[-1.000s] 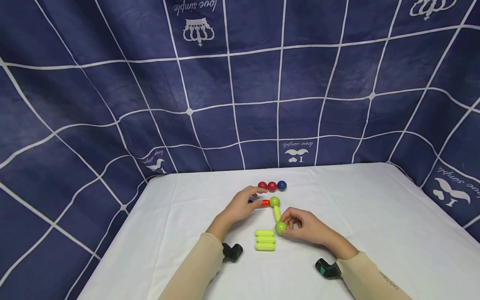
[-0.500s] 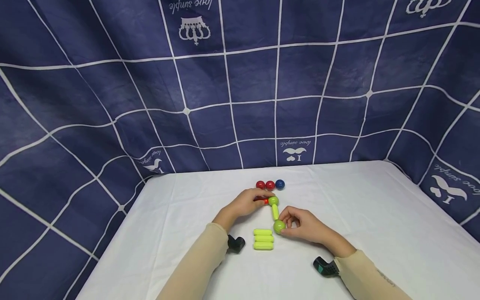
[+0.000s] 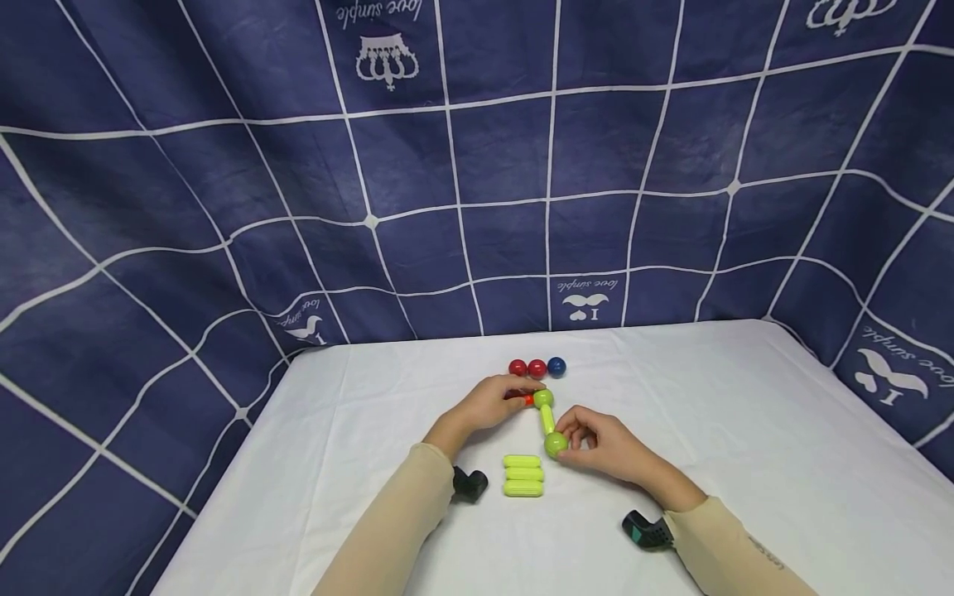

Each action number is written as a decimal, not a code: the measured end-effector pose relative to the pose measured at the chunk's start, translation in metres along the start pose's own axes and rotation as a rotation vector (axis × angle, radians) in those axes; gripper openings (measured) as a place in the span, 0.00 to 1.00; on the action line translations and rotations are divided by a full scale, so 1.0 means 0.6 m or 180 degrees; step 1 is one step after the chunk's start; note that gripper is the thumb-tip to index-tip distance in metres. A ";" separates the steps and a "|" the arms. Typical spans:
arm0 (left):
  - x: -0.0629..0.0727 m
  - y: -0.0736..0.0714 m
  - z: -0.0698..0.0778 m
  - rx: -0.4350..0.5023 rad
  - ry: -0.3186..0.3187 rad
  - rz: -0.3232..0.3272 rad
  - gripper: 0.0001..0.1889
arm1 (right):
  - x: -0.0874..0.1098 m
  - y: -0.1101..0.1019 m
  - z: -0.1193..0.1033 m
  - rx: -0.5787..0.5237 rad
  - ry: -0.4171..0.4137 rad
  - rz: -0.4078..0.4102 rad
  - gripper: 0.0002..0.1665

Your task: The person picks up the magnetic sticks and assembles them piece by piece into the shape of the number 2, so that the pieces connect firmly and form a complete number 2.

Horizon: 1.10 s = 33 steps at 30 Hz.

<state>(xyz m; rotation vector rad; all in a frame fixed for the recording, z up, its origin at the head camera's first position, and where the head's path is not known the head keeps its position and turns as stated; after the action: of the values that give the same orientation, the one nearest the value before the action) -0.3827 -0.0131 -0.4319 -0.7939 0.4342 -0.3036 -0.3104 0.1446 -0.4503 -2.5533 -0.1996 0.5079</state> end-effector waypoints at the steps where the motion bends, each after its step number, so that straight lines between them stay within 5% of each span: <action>1: 0.000 0.000 0.000 0.0004 -0.0006 -0.0001 0.19 | 0.000 0.000 0.000 0.0004 0.0023 0.0008 0.19; 8: 0.001 -0.001 -0.001 0.0029 -0.0065 0.0010 0.20 | -0.001 0.001 -0.005 0.0023 0.0018 0.0042 0.21; 14: 0.000 -0.001 0.000 0.0006 -0.0060 0.0015 0.19 | 0.000 0.001 -0.020 0.0076 -0.0352 0.0027 0.28; 22: 0.003 -0.008 -0.005 0.0157 -0.0164 0.0147 0.20 | 0.005 0.004 -0.026 0.0139 -0.0649 0.0047 0.24; 27: 0.005 -0.032 -0.011 0.0177 -0.0243 0.0515 0.19 | 0.005 0.007 -0.023 0.0155 -0.0615 0.0048 0.25; 33: 0.022 -0.083 0.001 0.0109 -0.0092 0.1269 0.15 | 0.003 0.005 -0.022 0.0204 -0.0555 0.0059 0.25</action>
<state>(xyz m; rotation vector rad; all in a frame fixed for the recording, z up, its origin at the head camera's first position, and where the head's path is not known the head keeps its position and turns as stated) -0.3758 -0.0513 -0.3980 -0.6601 0.5471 0.0714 -0.3038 0.1365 -0.4420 -2.4510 -0.2183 0.7332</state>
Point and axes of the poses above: each hand's wrist, its own x-axis away from the middle knuckle, its own y-axis out of the palm, z = x × y, the point moved 8 cm from there along -x, towards the middle knuckle, and after that the axes turned 15 degrees about z, right-handed, at the moved point
